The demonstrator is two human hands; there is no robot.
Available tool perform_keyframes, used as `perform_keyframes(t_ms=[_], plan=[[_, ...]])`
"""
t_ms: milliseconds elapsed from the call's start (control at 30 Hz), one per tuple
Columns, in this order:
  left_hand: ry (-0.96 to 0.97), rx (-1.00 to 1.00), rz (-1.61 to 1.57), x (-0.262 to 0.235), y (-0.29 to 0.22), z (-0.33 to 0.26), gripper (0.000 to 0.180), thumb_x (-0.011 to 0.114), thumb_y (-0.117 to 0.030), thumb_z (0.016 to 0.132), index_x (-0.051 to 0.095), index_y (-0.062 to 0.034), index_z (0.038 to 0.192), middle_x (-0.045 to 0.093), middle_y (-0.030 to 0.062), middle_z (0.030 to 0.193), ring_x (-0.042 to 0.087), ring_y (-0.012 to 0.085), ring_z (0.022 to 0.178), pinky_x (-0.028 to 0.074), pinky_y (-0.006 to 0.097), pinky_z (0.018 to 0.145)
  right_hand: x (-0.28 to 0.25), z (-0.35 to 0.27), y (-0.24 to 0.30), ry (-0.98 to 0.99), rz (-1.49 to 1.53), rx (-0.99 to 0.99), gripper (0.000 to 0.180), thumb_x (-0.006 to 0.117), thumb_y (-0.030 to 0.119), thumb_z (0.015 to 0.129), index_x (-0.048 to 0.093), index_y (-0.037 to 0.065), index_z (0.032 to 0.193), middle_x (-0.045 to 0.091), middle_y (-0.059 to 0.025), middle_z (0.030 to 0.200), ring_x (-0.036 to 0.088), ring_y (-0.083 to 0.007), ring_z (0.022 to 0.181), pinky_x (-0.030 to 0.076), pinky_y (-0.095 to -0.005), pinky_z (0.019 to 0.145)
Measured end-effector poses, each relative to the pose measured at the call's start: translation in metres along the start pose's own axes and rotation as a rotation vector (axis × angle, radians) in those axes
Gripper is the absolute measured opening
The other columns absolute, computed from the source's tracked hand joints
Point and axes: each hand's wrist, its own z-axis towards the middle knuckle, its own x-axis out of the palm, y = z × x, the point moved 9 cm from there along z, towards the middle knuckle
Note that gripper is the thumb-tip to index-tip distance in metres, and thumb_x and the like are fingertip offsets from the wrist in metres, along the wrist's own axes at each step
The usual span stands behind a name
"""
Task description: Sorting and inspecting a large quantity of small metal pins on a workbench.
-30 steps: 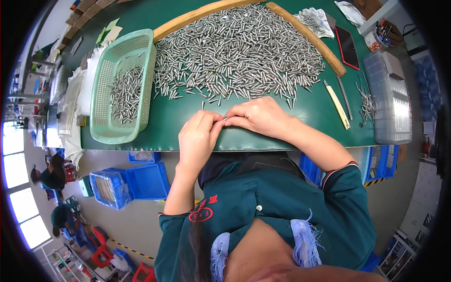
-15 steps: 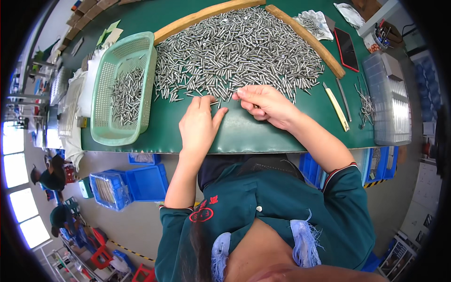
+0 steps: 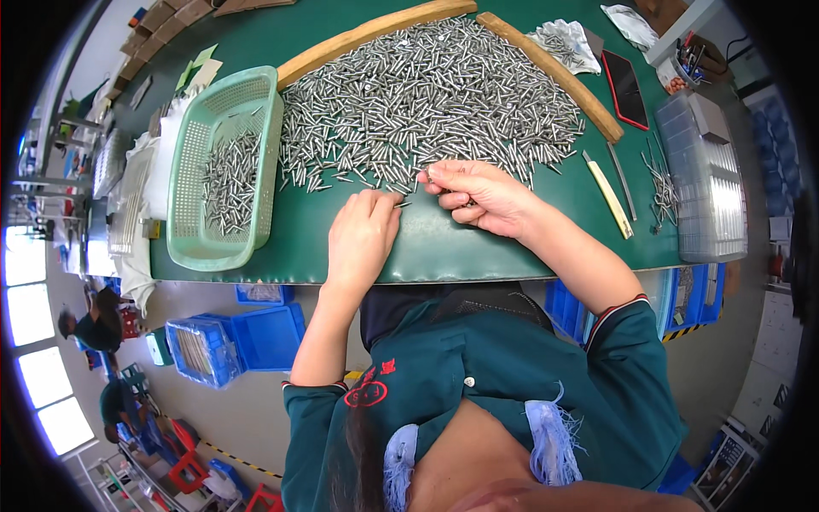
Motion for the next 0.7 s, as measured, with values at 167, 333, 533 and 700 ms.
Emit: perform_keyframes(t_ms=[167, 333, 533, 700], plan=[[-0.094, -0.274, -0.432, -0.008, 0.014, 0.001, 0.016, 0.061, -0.002, 0.079, 0.064, -0.0049, 0.095, 0.057, 0.0044, 0.087, 0.055, 0.0108, 0.065, 0.043, 0.024, 0.053, 0.0, 0.0, 0.001, -0.005, -0.056, -0.03, 0.02, 0.056, 0.018, 0.089, 0.055, 0.0, 0.1, 0.049, 0.003, 0.079, 0.034, 0.0011, 0.054, 0.022, -0.0125, 0.039], [-0.15, -0.41, -0.993, 0.009, 0.019, 0.006, 0.012, 0.059, 0.0, 0.083, 0.061, -0.0014, 0.095, 0.052, 0.002, 0.091, 0.052, 0.0047, 0.07, 0.042, 0.018, 0.059, 0.001, 0.002, -0.005, 0.009, -0.133, -0.033, 0.017, 0.063, 0.019, 0.085, 0.059, 0.007, 0.097, 0.054, 0.0057, 0.081, 0.034, 0.0007, 0.055, 0.02, -0.0141, 0.041], [-0.107, -0.483, -1.185, 0.021, 0.013, 0.007, 0.011, 0.059, 0.0, 0.084, 0.058, 0.0005, 0.095, 0.05, 0.001, 0.09, 0.051, 0.0042, 0.074, 0.042, 0.017, 0.065, 0.0, 0.002, -0.007, 0.034, -0.065, -0.02, 0.015, 0.063, 0.019, 0.085, 0.059, 0.008, 0.095, 0.053, 0.007, 0.077, 0.035, 0.001, 0.055, 0.021, -0.014, 0.042], [-0.139, -0.445, -1.201, 0.02, 0.012, 0.008, 0.01, 0.059, -0.001, 0.084, 0.057, 0.0, 0.095, 0.05, 0.001, 0.089, 0.052, 0.0045, 0.073, 0.042, 0.017, 0.064, 0.003, -0.001, -0.004, 0.031, -0.113, -0.03, 0.014, 0.061, 0.019, 0.086, 0.06, 0.008, 0.094, 0.051, 0.0076, 0.073, 0.034, 0.0012, 0.055, 0.021, -0.0144, 0.042]])
